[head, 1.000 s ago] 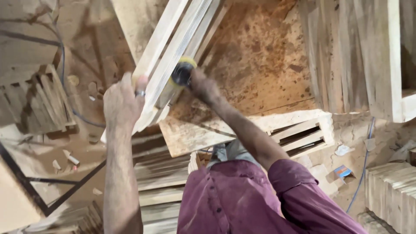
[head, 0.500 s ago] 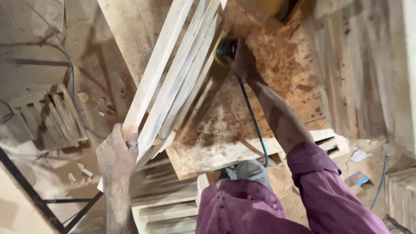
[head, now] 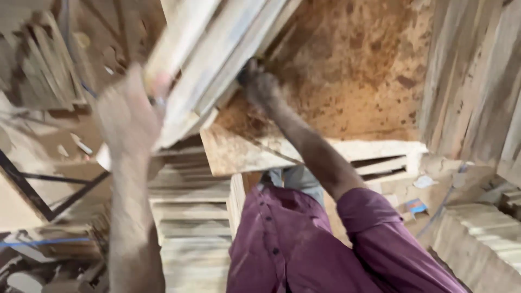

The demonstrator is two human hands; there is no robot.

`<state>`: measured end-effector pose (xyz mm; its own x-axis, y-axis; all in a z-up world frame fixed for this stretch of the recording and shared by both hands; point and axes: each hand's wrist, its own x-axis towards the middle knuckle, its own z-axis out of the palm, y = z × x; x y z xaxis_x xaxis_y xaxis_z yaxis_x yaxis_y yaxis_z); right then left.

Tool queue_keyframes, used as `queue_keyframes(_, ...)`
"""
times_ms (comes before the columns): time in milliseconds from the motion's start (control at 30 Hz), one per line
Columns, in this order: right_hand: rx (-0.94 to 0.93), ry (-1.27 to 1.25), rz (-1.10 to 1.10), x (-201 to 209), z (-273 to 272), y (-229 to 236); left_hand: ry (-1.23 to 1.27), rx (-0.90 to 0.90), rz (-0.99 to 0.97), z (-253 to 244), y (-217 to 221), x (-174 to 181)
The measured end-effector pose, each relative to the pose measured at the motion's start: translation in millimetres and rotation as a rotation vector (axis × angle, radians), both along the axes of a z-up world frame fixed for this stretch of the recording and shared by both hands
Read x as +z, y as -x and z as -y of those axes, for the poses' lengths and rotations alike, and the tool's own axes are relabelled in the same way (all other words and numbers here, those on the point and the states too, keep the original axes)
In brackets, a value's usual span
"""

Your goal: The person sands different sides of wooden slats and crates using a power sander. The person first replaces the sanding disk on the tool before sanding the interior and exterior of the crates and then sanding individual slats.

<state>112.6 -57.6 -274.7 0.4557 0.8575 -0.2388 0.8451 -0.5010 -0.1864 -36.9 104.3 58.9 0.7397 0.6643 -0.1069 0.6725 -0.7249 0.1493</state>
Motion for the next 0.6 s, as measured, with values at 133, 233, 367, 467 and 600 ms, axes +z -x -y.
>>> queue_keyframes(133, 0.165, -0.186, 0.046, 26, 24, 72, 0.060, -0.019, 0.038, -36, -7, -3)
queue_keyframes(233, 0.248, -0.108, -0.147, 40, 33, 54, 0.188, 0.094, -0.003, -51, -7, -5)
queue_keyframes(367, -0.100, 0.001, -0.526, 43, 20, -24, 0.105, -0.040, 0.086, -54, 2, -1)
queue_keyframes(467, -0.324, -0.057, -0.462, 35, 17, -88, 0.129, -0.017, 0.128, -57, -3, 5)
queue_keyframes(600, -0.504, -0.234, -0.354, 4, 14, -178, 0.268, 0.106, 0.107, -63, 2, 12)
